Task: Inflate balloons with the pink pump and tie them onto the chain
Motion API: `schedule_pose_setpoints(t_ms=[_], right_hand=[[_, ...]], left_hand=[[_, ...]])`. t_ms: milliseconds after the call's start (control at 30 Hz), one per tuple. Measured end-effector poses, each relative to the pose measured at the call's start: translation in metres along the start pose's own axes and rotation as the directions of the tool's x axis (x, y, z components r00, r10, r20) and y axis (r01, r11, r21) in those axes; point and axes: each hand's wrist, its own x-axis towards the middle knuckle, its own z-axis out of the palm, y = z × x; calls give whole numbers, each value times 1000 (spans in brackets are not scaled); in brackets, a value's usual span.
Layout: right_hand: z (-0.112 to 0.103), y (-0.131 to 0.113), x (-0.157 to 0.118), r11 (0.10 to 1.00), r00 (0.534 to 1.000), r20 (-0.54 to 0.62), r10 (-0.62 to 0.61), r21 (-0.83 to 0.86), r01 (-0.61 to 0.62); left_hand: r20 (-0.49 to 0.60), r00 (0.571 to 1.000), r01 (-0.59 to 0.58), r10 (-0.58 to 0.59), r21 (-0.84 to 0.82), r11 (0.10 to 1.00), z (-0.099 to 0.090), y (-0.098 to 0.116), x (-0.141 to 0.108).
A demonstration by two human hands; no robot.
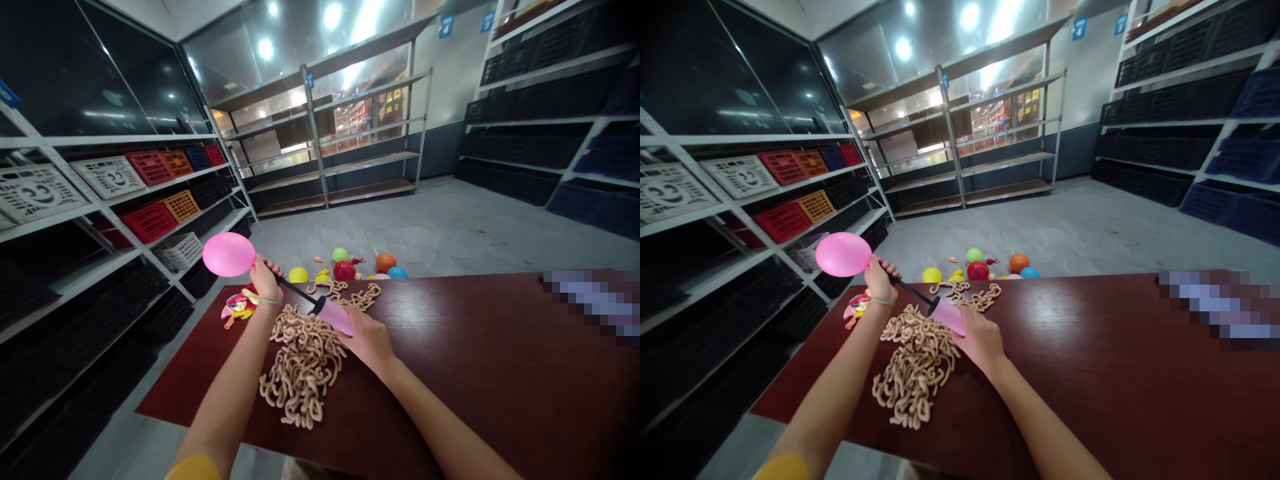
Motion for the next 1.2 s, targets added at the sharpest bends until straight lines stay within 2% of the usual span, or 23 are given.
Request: schedule_pose_setpoints(t_ms=[67,200,300,400,500,600,667,767,867,900,1000,1100,1200], right_hand=[[-1,1,0,999,1000,2,28,-41,-28],[-3,2,0,993,997,1,73,-98,-73],[-4,4,0,994,999,27,36,-103,-33],[-5,6,1,993,998,67,-21,-115,28],[-6,8,2,990,993,93,-67,-116,78],[-7,7,4,992,994,82,-72,-96,80],[-6,5,5,994,996,73,-54,-91,60],[-4,3,5,991,998,61,-4,-131,12],[-3,5,3,982,999,32,43,-183,-36],[-4,7,2,980,999,29,41,-194,-35],[-8,9,1,977,998,66,-21,-209,34],[-10,9,0,971,989,110,-103,-204,124],[-8,8,0,969,981,119,-152,-179,172]], left_hand=[[5,1000,31,-31,17,999,4,-19,-15],[73,984,159,-162,46,986,9,-60,-56],[96,973,208,-210,34,978,5,-73,-69],[60,976,208,-208,6,978,-8,-63,-54],[-22,986,164,-164,-35,986,-25,-40,-19],[-62,992,106,-109,-57,993,-36,-18,14],[-76,994,72,-78,-73,995,-35,-12,23],[-53,995,80,-86,-99,992,-24,-24,9],[28,989,149,-146,-97,984,-12,-56,-31],[59,985,170,-165,-94,981,-10,-67,-45],[39,976,216,-213,-101,971,-15,-85,-71],[-13,974,223,-225,-86,971,-32,-75,-63],[-20,982,185,-188,-79,979,-50,-46,-32]])
